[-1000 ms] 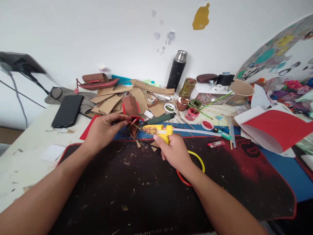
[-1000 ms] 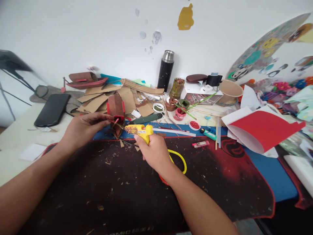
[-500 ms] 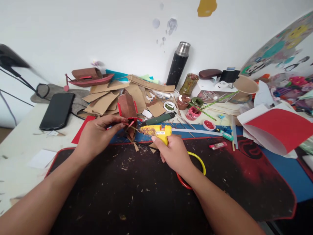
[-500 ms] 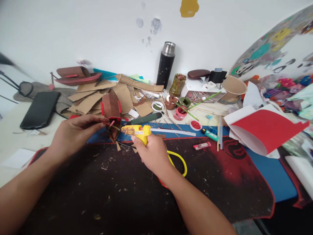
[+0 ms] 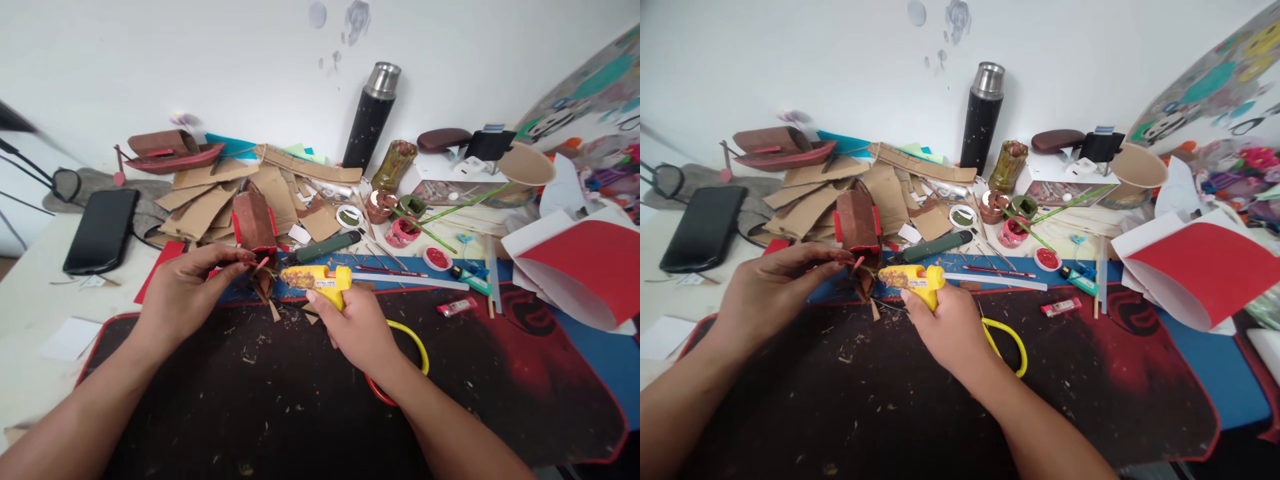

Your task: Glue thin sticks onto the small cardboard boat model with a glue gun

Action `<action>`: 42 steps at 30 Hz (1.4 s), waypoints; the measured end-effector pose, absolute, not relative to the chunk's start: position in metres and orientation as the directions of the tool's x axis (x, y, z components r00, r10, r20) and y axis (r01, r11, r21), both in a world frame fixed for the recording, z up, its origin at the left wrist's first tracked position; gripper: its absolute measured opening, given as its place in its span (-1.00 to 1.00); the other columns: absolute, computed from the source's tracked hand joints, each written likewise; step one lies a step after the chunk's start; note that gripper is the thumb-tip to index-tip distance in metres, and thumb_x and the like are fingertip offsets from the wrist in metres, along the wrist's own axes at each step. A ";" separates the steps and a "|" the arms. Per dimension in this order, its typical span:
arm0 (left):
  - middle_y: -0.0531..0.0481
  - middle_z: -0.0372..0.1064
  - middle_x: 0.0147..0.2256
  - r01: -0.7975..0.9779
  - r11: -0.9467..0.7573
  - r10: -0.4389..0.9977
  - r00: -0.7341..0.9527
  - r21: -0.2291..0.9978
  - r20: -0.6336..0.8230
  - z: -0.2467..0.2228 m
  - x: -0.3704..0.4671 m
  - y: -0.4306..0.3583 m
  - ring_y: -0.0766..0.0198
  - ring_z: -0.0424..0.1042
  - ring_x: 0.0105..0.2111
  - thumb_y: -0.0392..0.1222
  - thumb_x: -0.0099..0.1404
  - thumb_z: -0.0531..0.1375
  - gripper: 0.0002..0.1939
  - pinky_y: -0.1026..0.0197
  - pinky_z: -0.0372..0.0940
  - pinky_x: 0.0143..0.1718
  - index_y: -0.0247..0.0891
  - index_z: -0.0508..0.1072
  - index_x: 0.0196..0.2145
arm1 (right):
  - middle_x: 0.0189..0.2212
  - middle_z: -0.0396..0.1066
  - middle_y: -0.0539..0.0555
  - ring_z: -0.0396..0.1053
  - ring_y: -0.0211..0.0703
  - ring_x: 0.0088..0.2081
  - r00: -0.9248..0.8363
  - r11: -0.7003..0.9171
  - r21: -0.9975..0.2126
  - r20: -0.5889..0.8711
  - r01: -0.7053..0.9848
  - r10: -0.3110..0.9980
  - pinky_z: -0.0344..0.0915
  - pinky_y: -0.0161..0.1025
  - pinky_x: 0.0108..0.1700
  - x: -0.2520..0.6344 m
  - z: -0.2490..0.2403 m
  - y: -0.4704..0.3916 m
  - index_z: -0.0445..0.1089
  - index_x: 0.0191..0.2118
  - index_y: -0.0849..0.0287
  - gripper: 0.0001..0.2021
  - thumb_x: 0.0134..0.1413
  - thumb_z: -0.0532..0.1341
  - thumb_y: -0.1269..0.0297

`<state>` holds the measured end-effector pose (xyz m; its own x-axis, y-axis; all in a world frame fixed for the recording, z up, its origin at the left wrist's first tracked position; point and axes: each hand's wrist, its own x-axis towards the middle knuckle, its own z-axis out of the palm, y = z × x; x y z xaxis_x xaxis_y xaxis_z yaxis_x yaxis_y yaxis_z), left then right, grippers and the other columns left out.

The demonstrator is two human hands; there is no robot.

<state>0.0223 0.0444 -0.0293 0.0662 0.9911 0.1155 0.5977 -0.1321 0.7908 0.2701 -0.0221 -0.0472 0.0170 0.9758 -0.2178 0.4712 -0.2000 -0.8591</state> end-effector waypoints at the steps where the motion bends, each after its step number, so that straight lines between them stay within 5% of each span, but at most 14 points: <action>1: 0.06 0.70 -0.21 0.595 -0.132 0.991 0.064 0.793 0.118 -0.029 0.023 0.045 0.06 0.64 -0.17 -0.02 0.24 0.32 -0.84 0.06 0.51 -0.03 -0.04 0.68 -0.26 | -0.75 0.21 -0.01 0.22 -0.18 -0.62 0.020 -0.196 -0.864 -0.211 0.464 0.977 0.03 -0.22 -0.52 0.270 -0.047 -0.022 0.24 -0.58 0.05 -0.48 0.30 0.22 -0.17; 13: 0.17 0.69 -0.24 0.585 -0.200 0.979 0.080 0.786 0.189 -0.036 0.020 0.044 0.28 0.64 -0.23 -0.05 0.29 0.33 -0.89 0.29 0.50 -0.12 0.04 0.69 -0.25 | -0.60 0.26 0.02 0.16 -0.21 -0.52 0.055 -0.240 -0.764 -0.261 0.599 0.964 0.04 -0.25 -0.46 0.267 -0.040 -0.018 0.20 -0.55 0.09 -0.51 0.25 0.15 -0.15; 42: 0.11 0.70 -0.23 0.591 -0.249 0.968 0.121 0.767 0.221 -0.035 0.020 0.047 0.22 0.65 -0.21 -0.03 0.29 0.32 -0.85 0.21 0.51 -0.11 -0.02 0.68 -0.24 | -0.73 0.24 -0.01 0.24 -0.20 -0.62 0.048 -0.212 -0.777 -0.229 0.593 0.972 0.04 -0.25 -0.50 0.265 -0.041 -0.018 0.21 -0.60 0.07 -0.50 0.26 0.16 -0.13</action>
<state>0.0196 0.0466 -0.0349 0.1211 0.9677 0.2212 0.5909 -0.2494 0.7672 0.2650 -0.0181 -0.0410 0.0479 0.9722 -0.2291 0.5925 -0.2123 -0.7771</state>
